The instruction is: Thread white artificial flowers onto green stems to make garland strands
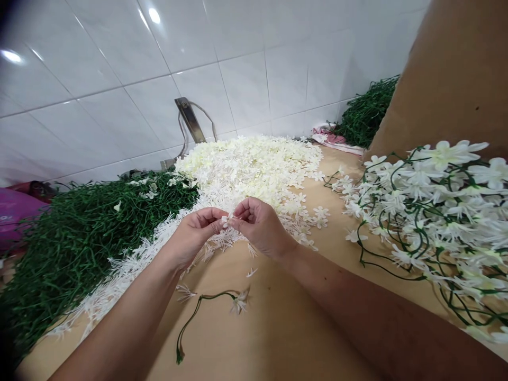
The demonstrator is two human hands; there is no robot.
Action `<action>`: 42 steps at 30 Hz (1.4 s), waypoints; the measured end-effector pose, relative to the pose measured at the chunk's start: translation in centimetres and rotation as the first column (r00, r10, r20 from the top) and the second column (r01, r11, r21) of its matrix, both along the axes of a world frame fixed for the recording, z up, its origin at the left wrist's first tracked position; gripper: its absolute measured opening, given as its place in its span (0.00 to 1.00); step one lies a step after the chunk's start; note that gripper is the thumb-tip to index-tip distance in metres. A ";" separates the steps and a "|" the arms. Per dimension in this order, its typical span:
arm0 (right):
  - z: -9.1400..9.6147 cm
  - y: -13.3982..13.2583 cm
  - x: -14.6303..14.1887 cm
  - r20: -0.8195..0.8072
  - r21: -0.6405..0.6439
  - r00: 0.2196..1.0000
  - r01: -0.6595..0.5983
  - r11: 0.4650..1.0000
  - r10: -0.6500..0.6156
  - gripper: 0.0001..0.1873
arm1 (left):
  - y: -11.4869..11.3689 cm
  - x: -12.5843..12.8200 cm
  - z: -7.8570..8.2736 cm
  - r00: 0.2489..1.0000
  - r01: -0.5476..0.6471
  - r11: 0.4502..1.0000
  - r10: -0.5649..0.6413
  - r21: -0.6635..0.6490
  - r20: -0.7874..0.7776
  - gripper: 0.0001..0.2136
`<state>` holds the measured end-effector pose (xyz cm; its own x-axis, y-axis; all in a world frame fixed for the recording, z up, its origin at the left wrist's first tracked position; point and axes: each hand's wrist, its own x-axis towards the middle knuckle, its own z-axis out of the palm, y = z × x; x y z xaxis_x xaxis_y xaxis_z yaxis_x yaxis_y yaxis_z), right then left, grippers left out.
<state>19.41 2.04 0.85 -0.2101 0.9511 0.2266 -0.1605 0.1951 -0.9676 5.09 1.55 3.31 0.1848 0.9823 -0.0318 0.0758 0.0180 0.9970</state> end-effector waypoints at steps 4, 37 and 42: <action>0.0 -0.2 -0.2 -0.021 -0.028 1.000 0.001 1.000 -0.002 0.15 | -0.3 0.1 0.4 1.000 0.008 1.000 -0.009 0.015 0.029 0.04; -2.5 -1.5 -1.5 -0.119 -0.343 0.890 -0.452 0.823 0.439 0.10 | -10.6 -6.7 -0.3 0.468 0.597 0.794 -0.229 0.113 -0.854 0.14; -2.1 -1.4 -1.5 -0.212 -0.409 0.885 -0.466 0.785 0.414 0.10 | -10.8 -6.5 -0.2 0.471 0.605 0.791 -0.262 0.092 -0.843 0.07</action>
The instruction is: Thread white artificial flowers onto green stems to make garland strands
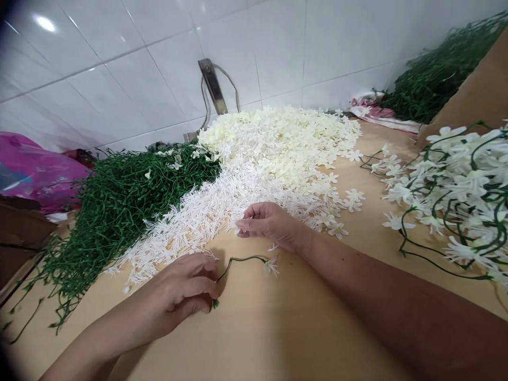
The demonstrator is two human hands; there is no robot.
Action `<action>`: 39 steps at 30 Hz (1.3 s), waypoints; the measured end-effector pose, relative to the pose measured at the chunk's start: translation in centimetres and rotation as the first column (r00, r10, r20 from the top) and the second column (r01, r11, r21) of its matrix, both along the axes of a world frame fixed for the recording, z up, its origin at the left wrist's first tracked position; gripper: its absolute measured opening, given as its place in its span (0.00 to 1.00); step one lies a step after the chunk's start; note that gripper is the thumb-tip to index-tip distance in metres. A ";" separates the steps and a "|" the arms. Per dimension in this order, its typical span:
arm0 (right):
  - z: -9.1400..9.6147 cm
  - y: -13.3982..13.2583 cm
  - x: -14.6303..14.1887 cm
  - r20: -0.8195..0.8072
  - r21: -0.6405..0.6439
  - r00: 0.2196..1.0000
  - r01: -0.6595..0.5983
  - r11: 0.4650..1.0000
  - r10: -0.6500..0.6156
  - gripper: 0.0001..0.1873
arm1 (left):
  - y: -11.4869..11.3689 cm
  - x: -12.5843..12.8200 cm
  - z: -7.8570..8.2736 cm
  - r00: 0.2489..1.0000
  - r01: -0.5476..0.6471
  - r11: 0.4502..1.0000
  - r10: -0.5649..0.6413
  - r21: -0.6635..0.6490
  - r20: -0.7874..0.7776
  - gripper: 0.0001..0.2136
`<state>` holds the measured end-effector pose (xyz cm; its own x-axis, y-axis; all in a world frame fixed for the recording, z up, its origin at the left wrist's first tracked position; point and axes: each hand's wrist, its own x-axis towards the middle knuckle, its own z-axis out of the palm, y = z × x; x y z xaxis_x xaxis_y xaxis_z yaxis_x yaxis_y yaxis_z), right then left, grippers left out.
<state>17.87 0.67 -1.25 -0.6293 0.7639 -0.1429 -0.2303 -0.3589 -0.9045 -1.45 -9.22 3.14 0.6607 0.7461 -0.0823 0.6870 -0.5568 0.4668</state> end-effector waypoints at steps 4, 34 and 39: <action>0.0 0.0 -0.1 -0.008 -0.008 1.000 0.010 1.000 -0.010 0.10 | 0.0 0.9 -0.4 1.000 -0.011 1.000 0.011 0.003 0.029 0.07; 0.2 -0.2 -0.7 0.109 0.143 0.993 0.034 0.989 -0.050 0.13 | 5.9 2.7 -2.9 0.417 -0.377 0.630 0.770 -0.679 0.483 0.10; 0.5 -0.3 -0.7 0.156 0.137 0.984 0.064 0.989 -0.085 0.14 | 5.9 2.8 -3.1 0.429 -0.374 0.637 0.763 -0.674 0.483 0.10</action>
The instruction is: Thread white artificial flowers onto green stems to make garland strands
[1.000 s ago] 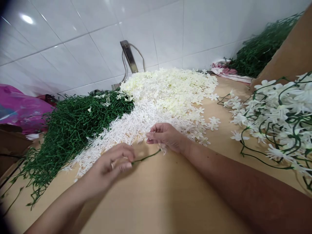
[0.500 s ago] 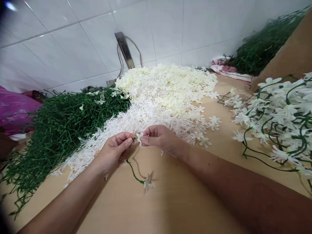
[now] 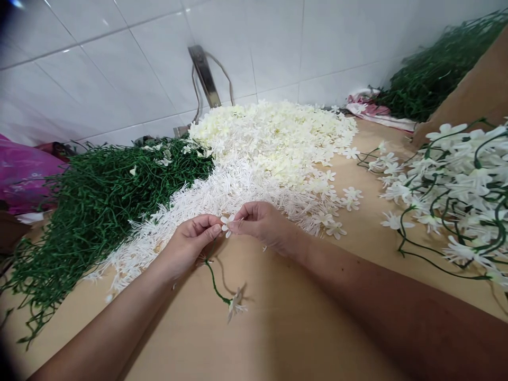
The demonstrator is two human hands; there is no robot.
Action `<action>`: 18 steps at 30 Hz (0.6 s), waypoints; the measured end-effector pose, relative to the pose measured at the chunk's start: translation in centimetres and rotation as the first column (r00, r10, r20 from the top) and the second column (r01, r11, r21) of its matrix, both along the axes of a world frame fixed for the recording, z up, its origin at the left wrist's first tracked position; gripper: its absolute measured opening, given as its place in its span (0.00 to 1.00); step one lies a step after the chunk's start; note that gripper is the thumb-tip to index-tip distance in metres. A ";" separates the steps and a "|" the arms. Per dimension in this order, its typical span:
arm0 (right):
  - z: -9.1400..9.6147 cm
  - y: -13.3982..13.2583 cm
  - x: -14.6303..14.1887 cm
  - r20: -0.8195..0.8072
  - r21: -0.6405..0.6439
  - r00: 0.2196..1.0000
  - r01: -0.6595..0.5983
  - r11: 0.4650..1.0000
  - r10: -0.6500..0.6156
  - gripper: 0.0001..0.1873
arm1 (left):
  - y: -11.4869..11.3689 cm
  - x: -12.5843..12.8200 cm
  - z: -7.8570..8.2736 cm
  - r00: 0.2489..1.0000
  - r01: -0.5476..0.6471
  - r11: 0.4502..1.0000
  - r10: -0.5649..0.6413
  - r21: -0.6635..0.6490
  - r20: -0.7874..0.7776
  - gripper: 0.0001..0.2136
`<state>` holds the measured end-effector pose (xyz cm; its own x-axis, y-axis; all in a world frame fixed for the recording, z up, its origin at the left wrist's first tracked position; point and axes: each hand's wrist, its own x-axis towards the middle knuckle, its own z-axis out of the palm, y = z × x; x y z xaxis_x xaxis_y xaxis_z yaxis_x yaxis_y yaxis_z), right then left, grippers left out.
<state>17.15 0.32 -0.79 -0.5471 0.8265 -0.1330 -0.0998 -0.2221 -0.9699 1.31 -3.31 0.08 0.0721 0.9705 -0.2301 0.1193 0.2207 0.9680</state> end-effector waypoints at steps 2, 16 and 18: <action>0.1 -0.1 0.0 0.040 0.035 0.999 0.013 0.999 -0.014 0.14 | 0.0 0.1 0.0 1.000 0.009 1.000 -0.009 -0.005 -0.014 0.10; -1.0 -1.1 -0.7 0.213 0.345 0.974 0.004 0.938 -0.083 0.07 | -0.2 0.3 -0.4 0.992 0.088 0.995 -0.084 0.048 -0.090 0.08; -1.2 -1.1 -0.8 0.214 0.353 0.971 0.027 0.935 -0.108 0.07 | -0.2 0.4 -0.3 0.989 0.099 0.994 -0.094 0.047 -0.111 0.07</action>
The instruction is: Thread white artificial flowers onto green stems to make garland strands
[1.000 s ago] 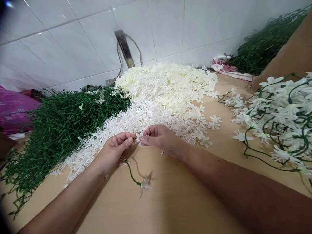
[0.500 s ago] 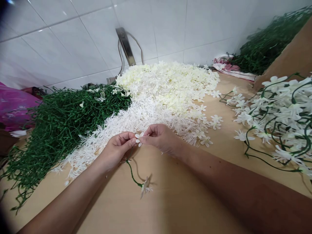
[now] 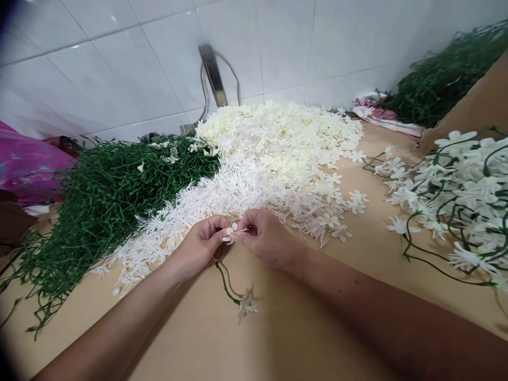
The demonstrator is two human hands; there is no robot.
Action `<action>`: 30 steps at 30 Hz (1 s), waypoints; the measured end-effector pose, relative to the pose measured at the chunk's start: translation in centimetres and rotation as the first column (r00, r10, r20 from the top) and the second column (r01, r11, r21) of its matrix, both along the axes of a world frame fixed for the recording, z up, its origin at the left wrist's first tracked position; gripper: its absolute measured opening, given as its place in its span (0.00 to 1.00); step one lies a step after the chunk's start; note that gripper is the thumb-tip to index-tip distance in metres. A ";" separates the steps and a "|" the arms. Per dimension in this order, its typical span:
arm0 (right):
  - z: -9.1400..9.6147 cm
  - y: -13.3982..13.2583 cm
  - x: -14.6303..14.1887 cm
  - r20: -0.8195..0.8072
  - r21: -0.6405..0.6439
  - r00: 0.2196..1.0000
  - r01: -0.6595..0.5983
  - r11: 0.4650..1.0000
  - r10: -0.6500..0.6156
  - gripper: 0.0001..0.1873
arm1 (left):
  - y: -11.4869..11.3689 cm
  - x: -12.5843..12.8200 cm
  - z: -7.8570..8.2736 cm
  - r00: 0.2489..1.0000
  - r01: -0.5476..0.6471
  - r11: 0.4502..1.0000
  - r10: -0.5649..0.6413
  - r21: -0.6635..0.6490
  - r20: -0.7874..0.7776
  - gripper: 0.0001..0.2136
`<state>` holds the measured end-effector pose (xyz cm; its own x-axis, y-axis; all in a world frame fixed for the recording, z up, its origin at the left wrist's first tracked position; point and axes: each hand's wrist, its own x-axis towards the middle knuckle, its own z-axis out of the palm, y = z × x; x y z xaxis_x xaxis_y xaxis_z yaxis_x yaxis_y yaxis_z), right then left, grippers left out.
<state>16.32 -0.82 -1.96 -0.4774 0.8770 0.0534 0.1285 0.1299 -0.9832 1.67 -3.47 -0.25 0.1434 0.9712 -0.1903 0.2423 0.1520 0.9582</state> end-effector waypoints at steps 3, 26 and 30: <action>0.0 0.0 0.0 -0.021 -0.039 1.000 0.008 0.999 -0.009 0.08 | 0.0 0.0 0.1 1.000 0.005 1.000 -0.005 0.005 -0.022 0.07; 0.5 0.9 0.8 -0.343 -0.346 0.934 -0.226 0.911 0.101 0.10 | -0.3 -0.6 0.8 0.990 0.116 0.990 -0.108 0.086 -0.092 0.08; 0.5 0.9 0.8 -0.271 -0.276 0.954 -0.201 0.940 0.125 0.10 | -0.3 -0.6 0.7 0.978 0.142 0.985 -0.125 0.094 -0.166 0.08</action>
<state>17.08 0.07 -1.51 -0.6205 0.7817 -0.0634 -0.1203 -0.1747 -0.9773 1.07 -3.80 0.49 0.2491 0.9611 -0.1195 0.4036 0.0091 0.9149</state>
